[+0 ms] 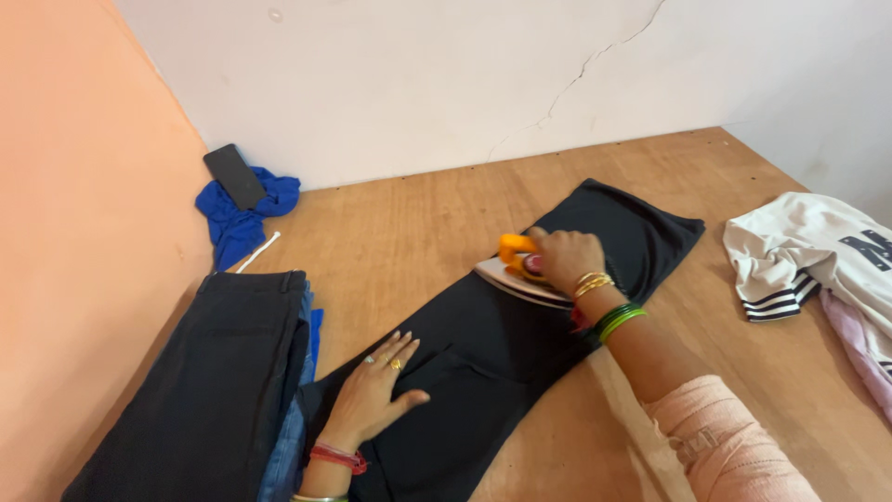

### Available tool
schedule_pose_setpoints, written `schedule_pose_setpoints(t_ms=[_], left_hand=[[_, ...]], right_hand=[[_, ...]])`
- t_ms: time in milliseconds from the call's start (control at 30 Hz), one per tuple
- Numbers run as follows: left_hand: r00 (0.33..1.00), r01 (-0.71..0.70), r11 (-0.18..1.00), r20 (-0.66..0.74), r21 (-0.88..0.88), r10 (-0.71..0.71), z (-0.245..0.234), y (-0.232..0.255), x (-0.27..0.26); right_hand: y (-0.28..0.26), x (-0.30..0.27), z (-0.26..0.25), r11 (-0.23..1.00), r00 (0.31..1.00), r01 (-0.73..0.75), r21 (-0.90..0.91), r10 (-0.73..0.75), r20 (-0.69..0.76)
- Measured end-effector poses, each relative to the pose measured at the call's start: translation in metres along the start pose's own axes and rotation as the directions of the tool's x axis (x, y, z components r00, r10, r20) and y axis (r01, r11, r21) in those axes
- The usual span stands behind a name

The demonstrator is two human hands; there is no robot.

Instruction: The person irons a pair of black trousers laid flat on a wooden table. They use an electric iron to smooth the fabric, moving it back and forth along the length of the garment while holding it in place with their other hand.

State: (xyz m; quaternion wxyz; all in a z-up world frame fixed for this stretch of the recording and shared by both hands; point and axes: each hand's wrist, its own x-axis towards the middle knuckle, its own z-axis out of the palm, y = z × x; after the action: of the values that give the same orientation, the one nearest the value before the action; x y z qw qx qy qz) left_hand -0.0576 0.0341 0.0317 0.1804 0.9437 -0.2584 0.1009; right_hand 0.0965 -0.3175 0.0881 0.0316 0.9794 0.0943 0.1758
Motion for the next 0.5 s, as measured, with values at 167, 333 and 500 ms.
schedule_pose_setpoints(t_ms=[167, 333, 500], left_hand=[[0.980, 0.079, 0.993, 0.178, 0.091, -0.094, 0.013, -0.010, 0.001], [0.976, 0.065, 0.987, 0.198, 0.148, -0.094, 0.020, -0.016, 0.002], [0.966, 0.095, 0.984, 0.224, 0.153, -0.128, 0.016, -0.014, 0.002]], right_hand=[[0.030, -0.008, -0.009, 0.999, 0.995, 0.035, -0.026, -0.033, 0.093], [0.059, -0.017, -0.002, 0.981, 0.981, 0.193, -0.019, -0.192, 0.026], [0.094, 0.015, 0.033, 0.959, 0.963, -0.266, -0.097, 0.260, -0.076]])
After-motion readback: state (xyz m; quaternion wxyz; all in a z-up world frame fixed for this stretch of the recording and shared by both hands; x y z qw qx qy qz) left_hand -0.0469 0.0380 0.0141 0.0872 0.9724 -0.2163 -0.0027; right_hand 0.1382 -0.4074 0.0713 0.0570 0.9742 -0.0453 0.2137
